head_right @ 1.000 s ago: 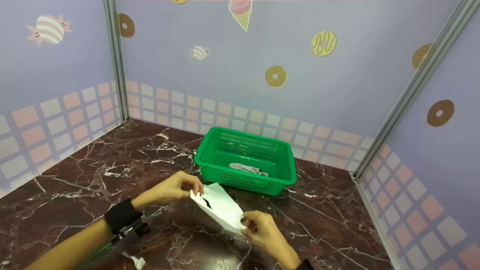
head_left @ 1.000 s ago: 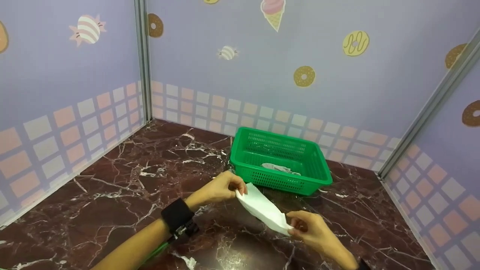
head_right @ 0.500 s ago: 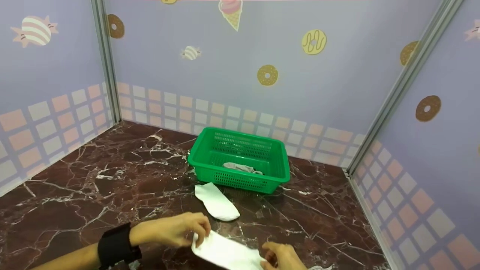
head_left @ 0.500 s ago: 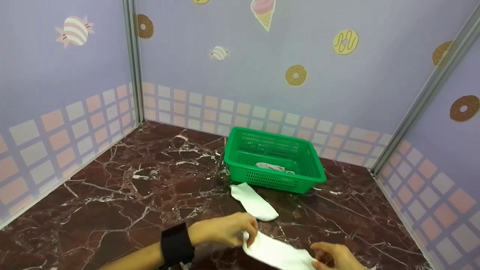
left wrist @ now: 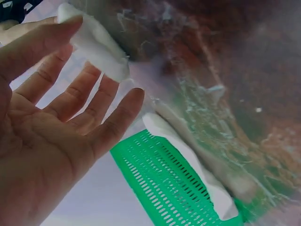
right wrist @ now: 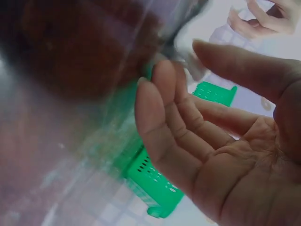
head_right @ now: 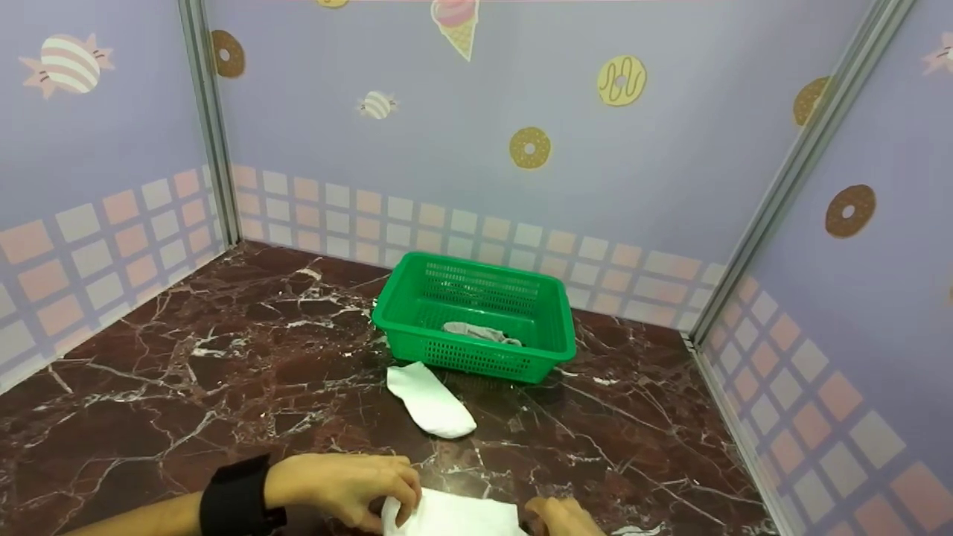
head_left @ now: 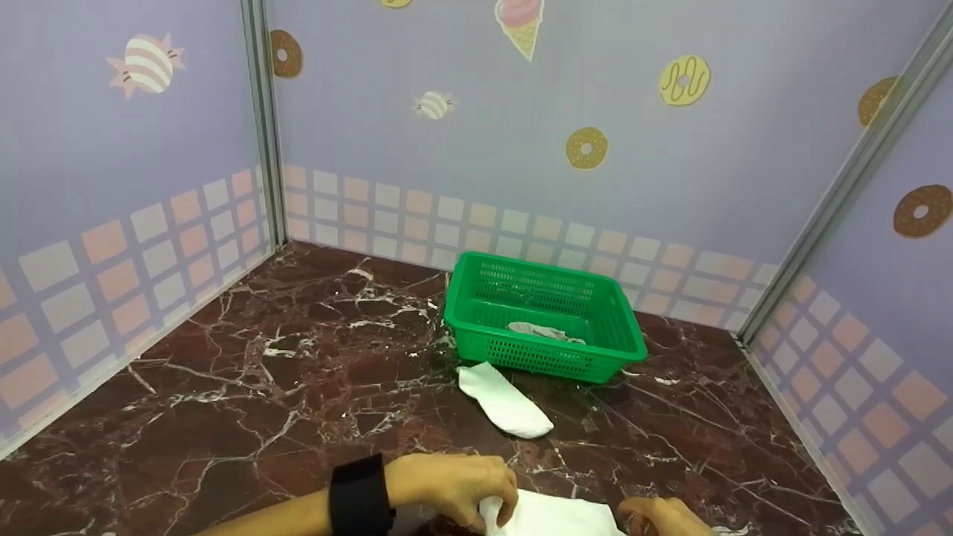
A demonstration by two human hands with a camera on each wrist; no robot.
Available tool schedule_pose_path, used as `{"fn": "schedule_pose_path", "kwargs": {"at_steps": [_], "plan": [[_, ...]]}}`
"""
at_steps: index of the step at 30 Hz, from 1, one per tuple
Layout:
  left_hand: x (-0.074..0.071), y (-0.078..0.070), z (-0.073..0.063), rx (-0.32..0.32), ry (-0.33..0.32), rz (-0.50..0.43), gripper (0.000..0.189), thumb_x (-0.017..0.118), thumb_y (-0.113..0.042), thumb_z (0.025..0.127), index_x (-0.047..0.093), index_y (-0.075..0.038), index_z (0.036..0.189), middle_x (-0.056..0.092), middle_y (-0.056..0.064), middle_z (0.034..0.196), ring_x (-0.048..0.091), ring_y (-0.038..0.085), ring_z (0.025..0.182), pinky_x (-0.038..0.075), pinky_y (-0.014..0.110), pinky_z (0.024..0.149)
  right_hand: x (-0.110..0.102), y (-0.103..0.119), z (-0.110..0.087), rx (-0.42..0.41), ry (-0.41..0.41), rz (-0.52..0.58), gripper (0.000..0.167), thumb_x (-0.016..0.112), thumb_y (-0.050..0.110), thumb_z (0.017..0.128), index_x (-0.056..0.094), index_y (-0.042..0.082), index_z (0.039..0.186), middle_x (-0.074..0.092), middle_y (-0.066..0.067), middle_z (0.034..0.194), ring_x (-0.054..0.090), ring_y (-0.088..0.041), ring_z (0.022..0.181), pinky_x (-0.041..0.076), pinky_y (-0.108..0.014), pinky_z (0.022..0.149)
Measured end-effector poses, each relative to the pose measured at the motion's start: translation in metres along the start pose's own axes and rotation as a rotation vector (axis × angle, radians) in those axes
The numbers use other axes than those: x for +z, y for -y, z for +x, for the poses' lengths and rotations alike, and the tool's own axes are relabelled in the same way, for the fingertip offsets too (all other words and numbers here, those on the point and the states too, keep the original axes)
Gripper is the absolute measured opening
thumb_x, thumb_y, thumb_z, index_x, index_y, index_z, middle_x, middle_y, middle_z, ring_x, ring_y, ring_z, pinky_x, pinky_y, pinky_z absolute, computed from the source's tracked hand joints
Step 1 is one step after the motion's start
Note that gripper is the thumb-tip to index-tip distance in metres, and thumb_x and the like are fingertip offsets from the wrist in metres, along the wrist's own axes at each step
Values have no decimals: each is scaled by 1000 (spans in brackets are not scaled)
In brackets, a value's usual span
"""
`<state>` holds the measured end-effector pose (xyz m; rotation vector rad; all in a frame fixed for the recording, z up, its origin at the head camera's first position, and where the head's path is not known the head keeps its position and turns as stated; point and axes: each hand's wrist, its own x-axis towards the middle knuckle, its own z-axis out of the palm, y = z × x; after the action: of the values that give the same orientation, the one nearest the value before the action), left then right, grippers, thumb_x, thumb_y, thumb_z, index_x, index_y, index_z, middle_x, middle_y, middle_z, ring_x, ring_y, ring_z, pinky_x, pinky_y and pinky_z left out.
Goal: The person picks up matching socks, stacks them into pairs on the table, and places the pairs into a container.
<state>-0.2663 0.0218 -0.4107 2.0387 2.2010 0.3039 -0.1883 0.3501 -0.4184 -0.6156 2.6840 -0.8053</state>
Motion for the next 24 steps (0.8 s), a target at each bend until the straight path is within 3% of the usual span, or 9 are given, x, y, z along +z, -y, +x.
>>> {"fn": "schedule_pose_path", "kwargs": {"at_steps": [6,9,11,16,18,24], "plan": [[-1,-6,0,-34,-75,-12,19,73,-14,85,64,-14,101,63,-4,98,54,4,93,35,7,79,0,5,2,-233,-136,-96,40,77,25,82,64,-6,104,54,4,83,53,-3,65,46,-25,53],[2,-7,0,-57,-97,14,14,72,-14,87,64,-16,99,63,-7,93,54,1,87,35,7,72,7,3,8,-301,-138,-95,35,76,26,84,66,-4,98,53,5,81,51,0,66,48,-24,54],[5,-7,1,-78,-93,64,14,74,-14,83,66,-19,94,61,-10,90,53,-1,85,35,8,68,11,-1,11,-312,-138,-95,32,74,28,85,68,-2,93,51,9,78,50,1,65,47,-24,53],[11,-6,0,-103,-95,148,13,78,-17,77,68,-23,82,59,-13,82,50,-5,77,35,9,59,13,-8,13,-231,-146,-76,6,69,4,84,74,1,82,53,10,73,47,0,61,45,-22,51],[13,-4,0,-92,-109,161,11,78,-18,78,68,-23,80,59,-12,79,49,-5,74,35,8,57,12,-9,13,-204,-145,-66,11,67,-6,80,75,2,83,53,9,73,47,0,62,44,-22,52],[15,-2,2,-92,-119,176,13,80,-21,77,68,-23,77,57,-12,77,49,-5,71,35,8,56,10,-12,15,-160,-113,-12,8,67,-2,83,72,5,85,54,12,73,46,0,59,41,-22,52]]}}
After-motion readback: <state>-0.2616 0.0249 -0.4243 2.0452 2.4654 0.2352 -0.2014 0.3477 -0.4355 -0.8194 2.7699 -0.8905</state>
